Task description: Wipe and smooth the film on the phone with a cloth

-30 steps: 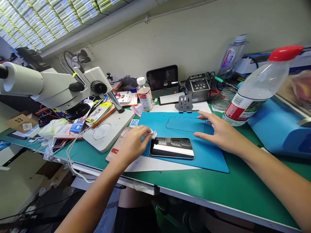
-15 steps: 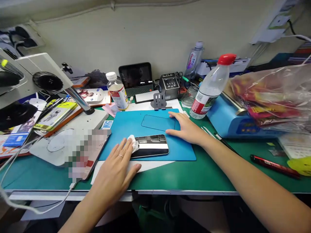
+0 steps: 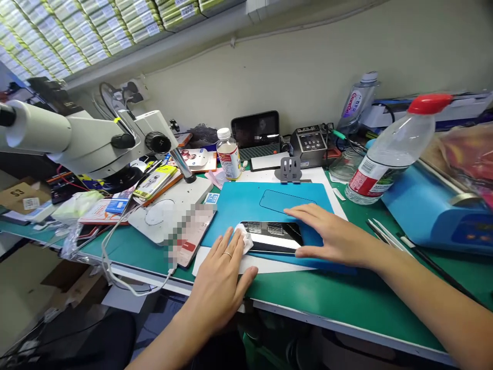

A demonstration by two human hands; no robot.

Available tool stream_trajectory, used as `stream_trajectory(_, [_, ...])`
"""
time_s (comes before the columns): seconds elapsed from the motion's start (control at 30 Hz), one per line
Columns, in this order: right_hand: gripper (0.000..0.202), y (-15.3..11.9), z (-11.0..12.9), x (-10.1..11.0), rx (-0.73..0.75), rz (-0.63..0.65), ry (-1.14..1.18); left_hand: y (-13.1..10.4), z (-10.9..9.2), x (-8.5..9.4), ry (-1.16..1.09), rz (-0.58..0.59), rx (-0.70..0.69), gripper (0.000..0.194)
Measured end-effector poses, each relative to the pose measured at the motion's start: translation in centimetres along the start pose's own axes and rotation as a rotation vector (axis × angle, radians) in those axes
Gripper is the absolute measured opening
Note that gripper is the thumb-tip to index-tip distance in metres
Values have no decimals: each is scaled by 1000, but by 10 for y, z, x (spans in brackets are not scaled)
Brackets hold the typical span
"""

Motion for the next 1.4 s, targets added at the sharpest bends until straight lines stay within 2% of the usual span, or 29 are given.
stream_trajectory(0.1, [79, 1, 4, -7, 24, 56, 28, 1, -1, 1, -20, 10, -1, 47])
stream_trajectory(0.23, [66, 3, 4, -13, 58, 46, 42, 19, -11, -7, -59, 30, -8, 47])
stream_trajectory(0.37, [47, 3, 0, -17, 31, 25, 37, 42, -40, -18, -123, 18, -56, 48])
stream_trajectory(0.5, [44, 1, -6, -21, 21, 8, 66, 60, -72, -26, -162, 4, -119, 52])
stream_trajectory(0.63, [47, 2, -10, -21, 4, 23, 94, 67, -82, -30, -108, 32, -119, 54])
stream_trajectory(0.7, [49, 3, -10, -21, -5, 34, 103, 65, -80, -28, -47, 51, -119, 54])
stream_trajectory(0.8, [62, 1, -10, -21, -25, 52, 115, 53, -68, -23, 59, 69, -137, 55])
stream_trajectory(0.9, [74, -1, -10, -21, -72, 70, 120, 35, -42, -15, 156, 95, -144, 54])
stream_trajectory(1.0, [76, -2, -8, -19, -94, 85, 110, 17, -10, -5, 227, 119, -80, 50])
stream_trajectory(1.07, [76, -2, -5, -18, -97, 93, 107, 5, 3, 1, 230, 140, -98, 49])
stream_trajectory(1.23, [73, -3, -3, -17, -91, 103, 123, -11, 10, 5, 185, 153, -154, 50])
stream_trajectory(1.4, [76, -6, -2, -15, -97, 127, 125, 9, 11, -5, 120, 173, -91, 49])
Point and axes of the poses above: each hand's wrist, its own y-axis towards the middle knuckle, its own x-axis out of the back of the hand, z = x × y, the point moved 4 cm from there along y, towards the middle knuckle, and after that the axes turned 3 degrees about -z, right-handed, at the moved point
